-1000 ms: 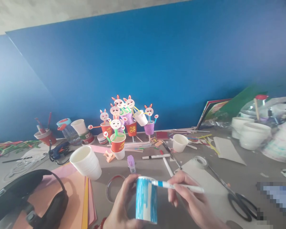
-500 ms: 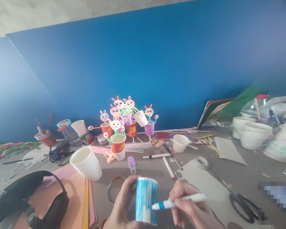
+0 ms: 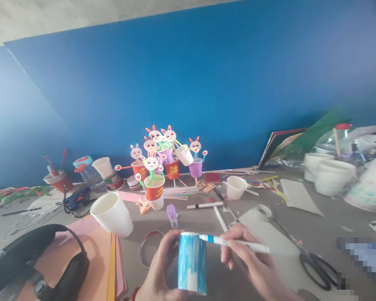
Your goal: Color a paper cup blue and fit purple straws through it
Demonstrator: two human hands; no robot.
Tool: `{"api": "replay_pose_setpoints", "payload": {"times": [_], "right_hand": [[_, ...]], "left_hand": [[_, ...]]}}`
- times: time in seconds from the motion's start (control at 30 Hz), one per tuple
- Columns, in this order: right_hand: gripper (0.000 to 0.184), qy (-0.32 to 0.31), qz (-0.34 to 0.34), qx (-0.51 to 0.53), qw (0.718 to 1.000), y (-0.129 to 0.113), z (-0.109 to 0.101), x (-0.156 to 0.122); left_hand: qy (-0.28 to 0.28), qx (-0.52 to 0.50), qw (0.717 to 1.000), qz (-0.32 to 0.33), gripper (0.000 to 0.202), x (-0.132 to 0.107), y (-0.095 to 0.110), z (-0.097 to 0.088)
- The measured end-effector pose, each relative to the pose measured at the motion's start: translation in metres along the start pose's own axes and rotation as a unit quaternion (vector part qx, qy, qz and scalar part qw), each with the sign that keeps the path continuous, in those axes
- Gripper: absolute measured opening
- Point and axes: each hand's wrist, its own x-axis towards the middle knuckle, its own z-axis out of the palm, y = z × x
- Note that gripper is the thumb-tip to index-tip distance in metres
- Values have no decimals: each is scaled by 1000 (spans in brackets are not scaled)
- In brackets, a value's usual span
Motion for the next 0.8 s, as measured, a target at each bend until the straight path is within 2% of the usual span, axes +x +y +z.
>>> {"api": "replay_pose_setpoints", "payload": {"times": [0.17,0.37,0.5,0.67,0.8], "right_hand": [[29,-55,29,-21,998,-4,0,-2],[28,-10,0,-38,999,-5,0,-1],[30,-62,27,-26,997,-4,0,-1],[28,5,-2,-34,999,-4,0,2],[30,-62,45,5,997,0,0,-4]], "left_hand": [[-7,3,999,-31,80,-2,0,0],[13,27,999,-23,83,-4,-3,-1],[7,20,999,-26,86,-5,-4,-1],[10,49,999,-21,78,-3,-1,-1],[14,31,999,-39,78,-2,1,0]]}}
